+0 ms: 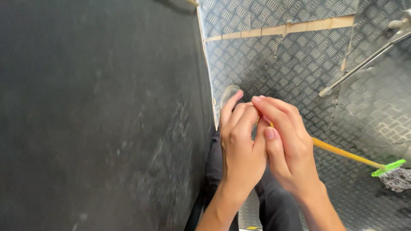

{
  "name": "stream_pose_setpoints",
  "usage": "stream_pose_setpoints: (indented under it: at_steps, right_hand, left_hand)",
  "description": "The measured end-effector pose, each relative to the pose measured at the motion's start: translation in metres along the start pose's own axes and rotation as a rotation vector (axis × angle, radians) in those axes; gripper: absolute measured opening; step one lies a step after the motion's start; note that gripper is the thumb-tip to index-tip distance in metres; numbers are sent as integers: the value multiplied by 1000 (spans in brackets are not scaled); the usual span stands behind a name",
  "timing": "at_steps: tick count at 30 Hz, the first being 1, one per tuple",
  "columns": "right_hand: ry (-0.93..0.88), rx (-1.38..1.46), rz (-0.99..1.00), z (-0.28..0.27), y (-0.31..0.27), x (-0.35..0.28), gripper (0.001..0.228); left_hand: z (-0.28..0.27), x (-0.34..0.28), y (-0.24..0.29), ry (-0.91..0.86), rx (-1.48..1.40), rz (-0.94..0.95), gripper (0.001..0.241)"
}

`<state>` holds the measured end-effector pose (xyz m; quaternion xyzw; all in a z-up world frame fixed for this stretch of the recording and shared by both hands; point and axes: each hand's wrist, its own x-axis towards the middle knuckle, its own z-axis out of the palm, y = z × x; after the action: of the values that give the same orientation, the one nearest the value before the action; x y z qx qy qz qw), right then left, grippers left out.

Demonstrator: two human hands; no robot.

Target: Cleaning a stage floor with a mop and hands, and adjusting stage equipment.

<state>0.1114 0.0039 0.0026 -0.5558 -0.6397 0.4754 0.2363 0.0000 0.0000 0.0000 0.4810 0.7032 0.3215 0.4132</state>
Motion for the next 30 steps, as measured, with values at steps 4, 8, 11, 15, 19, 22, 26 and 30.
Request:
stream_pose_setpoints:
  at_steps: [4, 8, 11, 15, 19, 22, 26, 30]
  right_hand:
    - [36, -20, 6, -6, -12, 15, 37]
    - [94, -38, -37, -18, -29, 28, 37]
    - [122, -48, -54, -27, -42, 32, 38]
    - [155, -53, -78, -35, -60, 31, 38]
    - [179, -85, -84, -42, -72, 25, 39]
    - [173, -104, -60, -49, -84, 16, 40]
    - [180, -137, -69, -67, -109, -2, 41]
    - [249, -165, -110, -99, -143, -26, 42]
  left_hand:
    - [-3, 12, 11, 8, 15, 48, 14]
    - [-7, 21, 24, -36, -114, 24, 20]
    - [-14, 26, 39, -30, -107, 53, 22]
    - [-25, 27, 60, -55, -123, 64, 24]
    - [-30, 22, 70, -91, -130, 63, 25]
    - [-34, 13, 80, -107, -124, 46, 26]
    - [-43, -4, 105, -132, -125, 42, 25]
    - [-52, -23, 152, -165, -103, 119, 25]
